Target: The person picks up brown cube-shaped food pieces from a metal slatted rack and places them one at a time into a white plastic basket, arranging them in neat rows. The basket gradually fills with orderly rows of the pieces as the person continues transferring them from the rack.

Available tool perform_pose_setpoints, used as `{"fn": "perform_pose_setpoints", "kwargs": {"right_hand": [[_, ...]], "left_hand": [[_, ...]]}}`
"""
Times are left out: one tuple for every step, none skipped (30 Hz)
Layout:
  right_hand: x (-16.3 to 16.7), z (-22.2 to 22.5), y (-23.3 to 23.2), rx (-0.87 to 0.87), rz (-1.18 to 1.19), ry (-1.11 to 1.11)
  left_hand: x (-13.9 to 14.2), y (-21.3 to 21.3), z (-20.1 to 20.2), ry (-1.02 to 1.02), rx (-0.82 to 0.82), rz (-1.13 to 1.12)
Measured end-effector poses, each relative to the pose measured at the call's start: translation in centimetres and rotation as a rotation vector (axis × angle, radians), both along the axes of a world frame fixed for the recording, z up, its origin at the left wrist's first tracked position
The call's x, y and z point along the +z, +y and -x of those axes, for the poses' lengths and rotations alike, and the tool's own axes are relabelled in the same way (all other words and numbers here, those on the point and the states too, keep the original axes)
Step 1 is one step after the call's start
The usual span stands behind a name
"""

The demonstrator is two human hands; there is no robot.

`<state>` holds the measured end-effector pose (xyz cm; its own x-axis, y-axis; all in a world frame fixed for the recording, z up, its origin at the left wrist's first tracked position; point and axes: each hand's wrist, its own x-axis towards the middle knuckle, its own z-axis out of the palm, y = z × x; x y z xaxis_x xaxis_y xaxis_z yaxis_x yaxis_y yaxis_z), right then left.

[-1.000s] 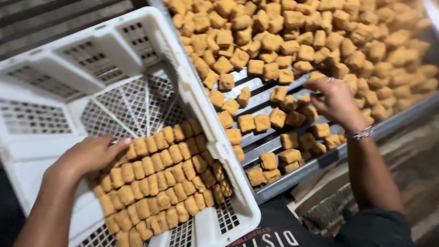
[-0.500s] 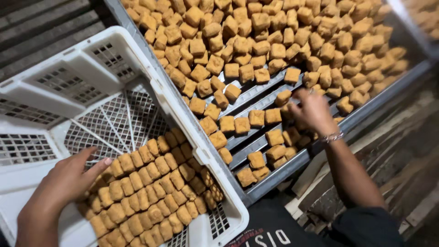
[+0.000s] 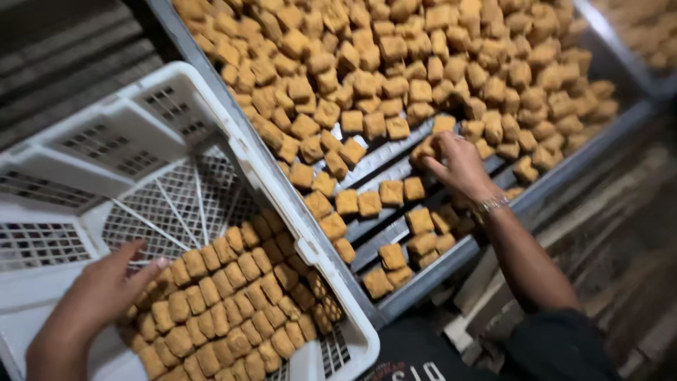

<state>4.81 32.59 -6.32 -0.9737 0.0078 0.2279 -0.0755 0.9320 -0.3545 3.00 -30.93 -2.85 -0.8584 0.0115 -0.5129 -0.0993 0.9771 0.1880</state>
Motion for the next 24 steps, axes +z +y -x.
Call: {"fn": "perform_pose_setpoints", "kwargs": {"right_hand": [[0.2, 0.2, 0.0, 0.023, 0.026, 0.067], [0.5, 0.2, 0.0, -0.005, 0.017, 0.048], [0.6, 0.2, -0.1, -0.035, 0.010, 0.020], [0.8, 0.3, -0.2, -0.069, 0.001, -0.004], [0.9, 0.3, -0.3, -0.034, -0.031, -0.058], [0.9, 0.4, -0.6, 0.003, -0.065, -0.112], [1.0, 0.7, -1.0, 0.039, -0.098, -0.169], [1.0, 1.0, -1.5, 0.043, -0.059, -0.141], [1.1, 1.5, -2.2, 0.045, -0.016, -0.121], [1.1, 2.2, -2.9, 0.049, 0.018, -0.087], [1.3, 3.0, -3.8, 0.009, 0.024, -0.014], [1.4, 3.8, -4.6, -0.031, 0.030, 0.061], [1.5, 4.7, -5.6, -0.071, 0.042, 0.128], [1.6, 5.5, -6.5, -0.094, -0.010, 0.103], [2.0, 6.2, -7.5, -0.113, -0.056, 0.070], [2.1, 6.8, -8.2, -0.135, -0.097, 0.039], [2.2, 7.2, -8.6, -0.152, -0.075, 0.007], [2.3, 7.4, -8.7, -0.174, -0.061, -0.022], [2.3, 7.2, -8.4, -0.200, -0.057, -0.050], [2.4, 6.9, -8.1, -0.151, -0.046, -0.034], [2.6, 6.1, -7.4, -0.095, -0.033, -0.029], [2.8, 5.3, -6.5, -0.035, -0.015, -0.022], [2.9, 4.2, -5.7, 0.085, -0.048, 0.022], [3.0, 3.0, -4.4, 0.211, -0.083, 0.073]], "left_hand": [[-0.1, -0.1, 0.0, 0.002, -0.019, 0.017], [-0.1, -0.2, 0.0, 0.019, -0.004, -0.008], [0.0, -0.4, -0.1, 0.029, 0.009, -0.030], [0.0, -0.5, -0.2, 0.042, 0.018, -0.053], [0.1, -0.5, -0.2, 0.027, 0.018, -0.046], [0.1, -0.5, -0.3, 0.013, 0.020, -0.041], [0.1, -0.4, -0.3, -0.004, 0.022, -0.035], [0.2, -0.3, -0.2, 0.029, 0.004, -0.056], [0.3, -0.2, -0.2, 0.055, -0.016, -0.074], [0.2, 0.0, -0.1, 0.094, -0.033, -0.100], [0.2, 0.2, 0.1, 0.079, -0.040, -0.085], [0.3, 0.3, 0.3, 0.067, -0.048, -0.071], [0.3, 0.3, 0.3, 0.045, -0.056, -0.051], [0.4, 0.3, 0.3, 0.008, -0.005, -0.050], [0.4, 0.3, 0.2, -0.037, 0.049, -0.044], [0.7, 0.1, -0.1, -0.080, 0.099, -0.031], [0.6, -0.1, -0.2, -0.035, 0.044, -0.009], [0.5, -0.1, -0.4, 0.012, -0.017, 0.006], [0.3, 0.0, -0.5, 0.058, -0.082, 0.009], [0.1, 0.2, -0.5, 0.053, -0.066, 0.000], [0.2, -0.1, -0.7, 0.038, -0.043, -0.006], [0.2, -0.2, -0.8, 0.025, -0.016, -0.007], [0.2, -0.2, -0.8, 0.030, -0.007, -0.025], [0.3, -0.3, -0.8, 0.041, 0.007, -0.044]]}}
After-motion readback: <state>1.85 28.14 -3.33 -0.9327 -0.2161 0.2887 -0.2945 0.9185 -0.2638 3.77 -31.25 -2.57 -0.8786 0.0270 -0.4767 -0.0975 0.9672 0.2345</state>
